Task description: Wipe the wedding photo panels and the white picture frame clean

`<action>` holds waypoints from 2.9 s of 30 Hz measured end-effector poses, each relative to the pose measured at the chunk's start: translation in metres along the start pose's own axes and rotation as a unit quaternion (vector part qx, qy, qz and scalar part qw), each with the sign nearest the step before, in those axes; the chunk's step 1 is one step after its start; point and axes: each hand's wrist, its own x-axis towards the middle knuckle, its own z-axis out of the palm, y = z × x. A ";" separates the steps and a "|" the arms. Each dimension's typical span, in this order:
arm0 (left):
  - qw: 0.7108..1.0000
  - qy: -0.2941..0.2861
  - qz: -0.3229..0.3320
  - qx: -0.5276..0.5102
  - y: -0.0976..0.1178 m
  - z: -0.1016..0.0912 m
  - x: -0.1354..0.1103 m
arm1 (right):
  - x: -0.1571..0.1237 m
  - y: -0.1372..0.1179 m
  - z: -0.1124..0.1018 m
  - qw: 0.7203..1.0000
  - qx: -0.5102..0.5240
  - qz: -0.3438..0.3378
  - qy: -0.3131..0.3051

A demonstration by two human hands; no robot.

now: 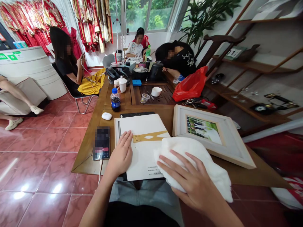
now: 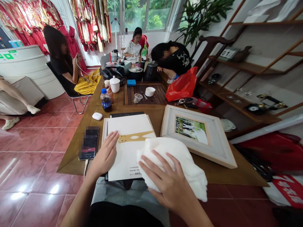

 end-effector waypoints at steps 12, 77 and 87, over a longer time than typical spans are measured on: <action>1.000 0.007 0.016 0.001 -0.004 0.000 -0.001 | 0.053 -0.045 0.016 0.992 -0.046 -0.109 -0.033; 1.000 0.011 0.009 -0.001 -0.004 0.002 -0.001 | 0.066 0.034 0.005 0.989 0.083 0.102 0.060; 0.999 0.022 0.030 -0.003 -0.005 0.003 -0.002 | 0.097 0.014 0.032 0.992 -0.014 -0.073 -0.106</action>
